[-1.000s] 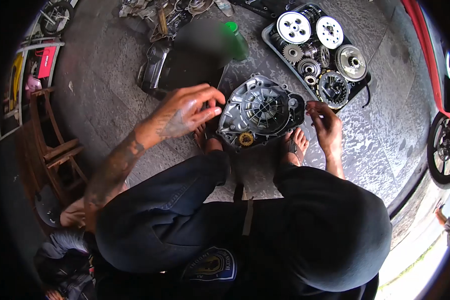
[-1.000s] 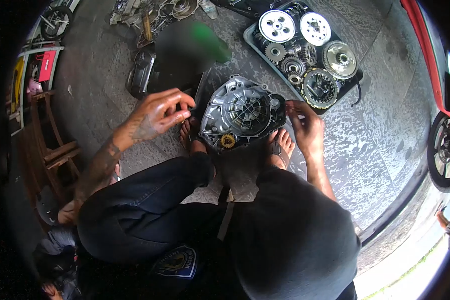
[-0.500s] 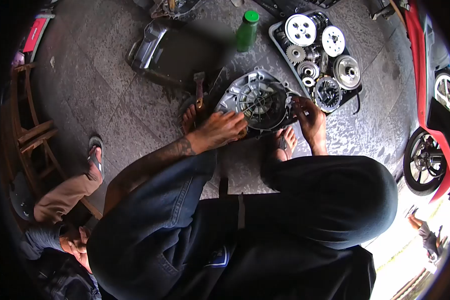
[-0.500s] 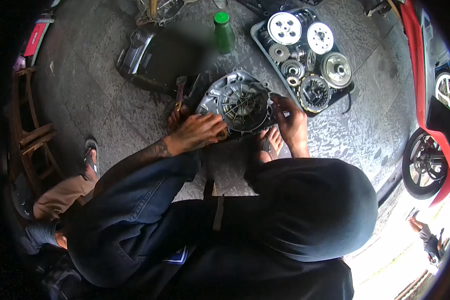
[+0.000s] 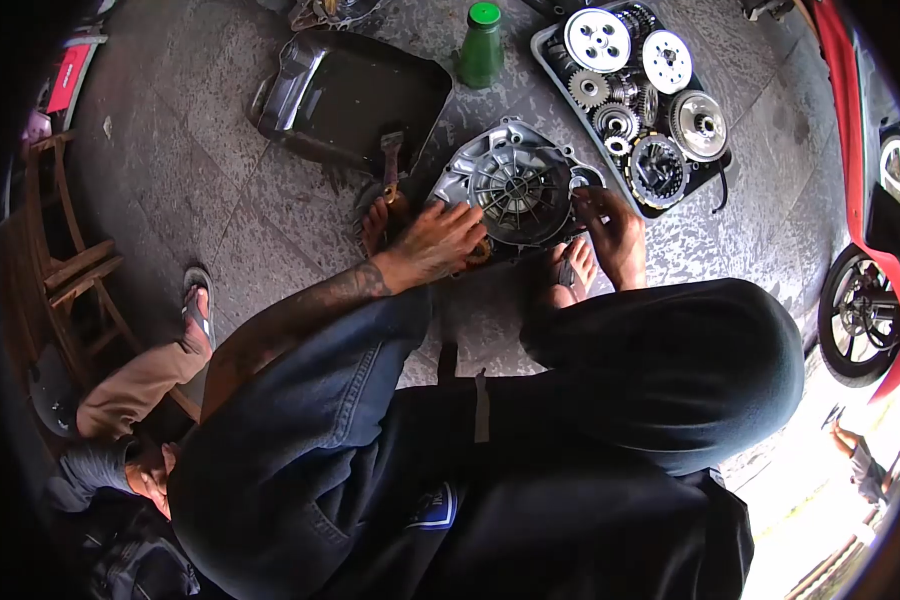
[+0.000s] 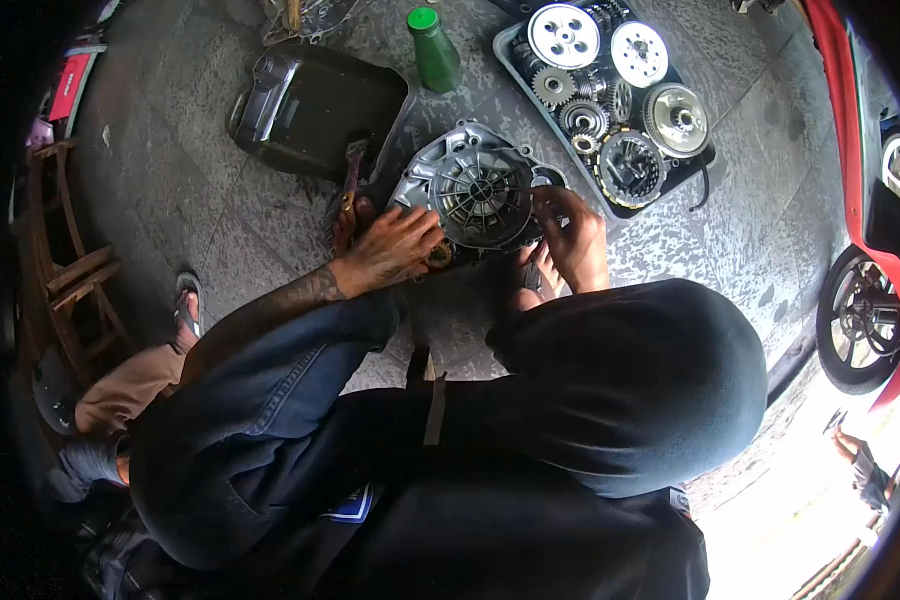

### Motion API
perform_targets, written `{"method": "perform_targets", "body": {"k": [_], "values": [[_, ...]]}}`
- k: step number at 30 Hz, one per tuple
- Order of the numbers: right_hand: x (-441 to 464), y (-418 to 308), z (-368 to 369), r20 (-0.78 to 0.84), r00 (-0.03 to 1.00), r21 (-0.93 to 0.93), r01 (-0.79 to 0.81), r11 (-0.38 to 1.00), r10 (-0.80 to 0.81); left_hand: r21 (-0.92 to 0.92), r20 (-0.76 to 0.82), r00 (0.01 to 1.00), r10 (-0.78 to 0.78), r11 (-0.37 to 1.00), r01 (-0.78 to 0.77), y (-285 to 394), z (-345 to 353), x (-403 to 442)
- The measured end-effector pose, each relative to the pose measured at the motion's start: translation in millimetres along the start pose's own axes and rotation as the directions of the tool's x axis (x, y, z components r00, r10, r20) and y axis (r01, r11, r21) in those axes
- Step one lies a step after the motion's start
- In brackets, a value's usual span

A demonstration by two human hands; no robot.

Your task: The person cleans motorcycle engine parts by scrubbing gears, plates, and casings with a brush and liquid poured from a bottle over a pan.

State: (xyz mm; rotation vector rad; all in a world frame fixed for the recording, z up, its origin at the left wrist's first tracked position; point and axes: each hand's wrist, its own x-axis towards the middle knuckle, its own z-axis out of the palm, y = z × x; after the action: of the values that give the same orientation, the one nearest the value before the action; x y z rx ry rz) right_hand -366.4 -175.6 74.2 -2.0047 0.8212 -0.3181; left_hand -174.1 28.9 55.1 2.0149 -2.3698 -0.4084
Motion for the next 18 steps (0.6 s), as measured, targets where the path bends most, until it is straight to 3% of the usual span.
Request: {"method": "perform_targets", "body": {"k": [4, 7, 18], "values": [[-2, 9, -4, -0.007, 0.998, 0.041, -0.054, 0.998, 0.054, 0.035, 0.012, 1.0, 0.022, 0.999, -0.022, -4, 7, -2], [-2, 10, -7, -0.057, 0.996, 0.08, -0.068, 0.994, 0.073, 0.095, -0.071, 0.995, 0.073, 0.993, -0.066, -7, 17, -4], [-6, 11, -6, -0.06, 0.992, 0.057, -0.106, 0.993, 0.109, -0.049, -0.121, 0.988, 0.1, 0.993, -0.107, -14, 23, -16]]}}
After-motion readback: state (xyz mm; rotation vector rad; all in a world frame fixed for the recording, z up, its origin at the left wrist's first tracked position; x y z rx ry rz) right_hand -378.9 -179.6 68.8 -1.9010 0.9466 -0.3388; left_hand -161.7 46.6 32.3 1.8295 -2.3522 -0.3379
